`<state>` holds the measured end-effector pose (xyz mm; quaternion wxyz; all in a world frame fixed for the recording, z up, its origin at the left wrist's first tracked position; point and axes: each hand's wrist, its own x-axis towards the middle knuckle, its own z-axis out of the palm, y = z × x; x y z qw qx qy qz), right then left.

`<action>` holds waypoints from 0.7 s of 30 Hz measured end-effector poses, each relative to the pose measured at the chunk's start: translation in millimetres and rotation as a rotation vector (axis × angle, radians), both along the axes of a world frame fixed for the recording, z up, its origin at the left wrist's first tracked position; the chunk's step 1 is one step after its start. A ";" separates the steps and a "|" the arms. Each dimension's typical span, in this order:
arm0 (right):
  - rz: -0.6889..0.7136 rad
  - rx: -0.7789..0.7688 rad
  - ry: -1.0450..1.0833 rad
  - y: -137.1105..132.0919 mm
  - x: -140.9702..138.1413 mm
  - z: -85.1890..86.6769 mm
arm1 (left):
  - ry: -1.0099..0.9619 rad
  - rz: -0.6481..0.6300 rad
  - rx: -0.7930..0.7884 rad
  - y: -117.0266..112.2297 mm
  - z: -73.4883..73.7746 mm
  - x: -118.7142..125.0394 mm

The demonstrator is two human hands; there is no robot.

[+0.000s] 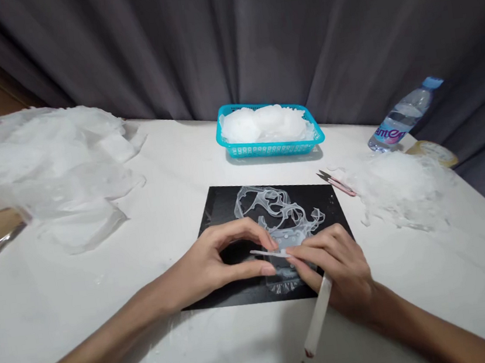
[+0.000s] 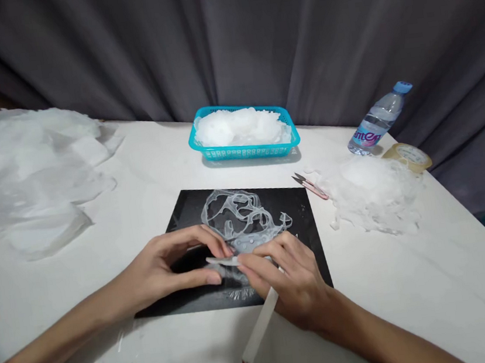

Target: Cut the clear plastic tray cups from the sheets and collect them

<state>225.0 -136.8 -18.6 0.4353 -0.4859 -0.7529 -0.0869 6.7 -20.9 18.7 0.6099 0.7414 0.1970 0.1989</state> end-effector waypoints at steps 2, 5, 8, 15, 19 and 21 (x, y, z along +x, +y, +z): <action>0.007 0.007 -0.020 -0.1 -0.3 -0.5 | 0.016 -0.008 0.110 -3.3 1.3 0.5; 0.022 -0.004 -0.032 -0.6 -0.8 -1.4 | 0.020 -0.024 0.218 -7.7 4.5 1.6; 0.036 -0.018 -0.035 0.2 -1.2 -2.1 | 0.064 -0.010 0.246 -9.0 7.1 1.9; 0.069 -0.220 -0.075 11.6 9.3 -3.1 | 0.256 0.121 0.252 4.0 3.6 -5.1; 0.115 -0.380 -0.188 16.6 15.6 -8.6 | 0.152 0.336 0.217 28.7 11.7 -5.9; 0.113 -0.418 -0.196 17.5 15.4 -12.3 | 0.026 0.515 0.303 51.6 23.3 1.1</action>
